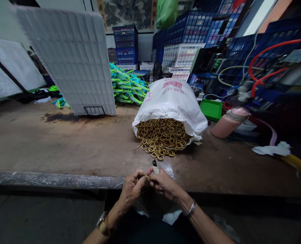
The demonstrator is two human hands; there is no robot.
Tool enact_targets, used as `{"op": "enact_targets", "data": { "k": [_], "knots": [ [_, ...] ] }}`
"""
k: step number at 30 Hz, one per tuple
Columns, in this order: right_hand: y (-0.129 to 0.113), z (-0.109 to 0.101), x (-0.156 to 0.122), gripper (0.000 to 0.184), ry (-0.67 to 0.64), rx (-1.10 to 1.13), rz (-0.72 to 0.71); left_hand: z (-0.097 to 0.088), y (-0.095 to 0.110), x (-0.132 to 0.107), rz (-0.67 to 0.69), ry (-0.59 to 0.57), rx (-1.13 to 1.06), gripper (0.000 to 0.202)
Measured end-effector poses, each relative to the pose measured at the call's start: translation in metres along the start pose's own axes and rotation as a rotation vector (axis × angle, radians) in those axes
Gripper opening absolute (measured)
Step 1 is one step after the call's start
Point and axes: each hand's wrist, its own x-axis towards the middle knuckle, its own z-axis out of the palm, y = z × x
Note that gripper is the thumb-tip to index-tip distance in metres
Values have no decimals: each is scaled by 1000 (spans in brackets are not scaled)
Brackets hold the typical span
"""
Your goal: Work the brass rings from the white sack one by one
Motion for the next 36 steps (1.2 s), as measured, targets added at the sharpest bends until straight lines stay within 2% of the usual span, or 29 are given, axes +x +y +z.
{"op": "enact_targets", "data": {
  "k": [5, 10, 12, 16, 21, 27, 30, 33, 36],
  "knots": [
    [5, -4, 6, 23, 174, -172, -186, 0, -1, 0, 49, 117, 140, 20],
    [3, -2, 7, 24, 207, -400, -322, 3, 3, 0, 23, 98, 104, 20],
    [2, 0, 8, 24, 238, -452, -327, 4, 4, -1, -29, 83, 11, 22],
    [2, 3, 9, 24, 311, -542, -384, 4, -3, -1, -217, 12, -194, 28],
    [2, 3, 8, 24, 290, -547, -397, 4, -10, -3, -331, -16, -355, 31],
    [2, 2, 8, 24, 263, -510, -377, 7, -4, -4, -347, -12, -384, 32],
    [7, 2, 6, 22, 328, -678, -421, 7, -3, -4, -346, 17, -354, 33],
    [12, 1, 3, 13, 297, -896, -440, 6, -2, -4, -310, 43, -321, 33],
    [16, 2, 1, 26, 260, -1064, -440, 6, -3, -4, -270, 51, -299, 33]
  ]
}}
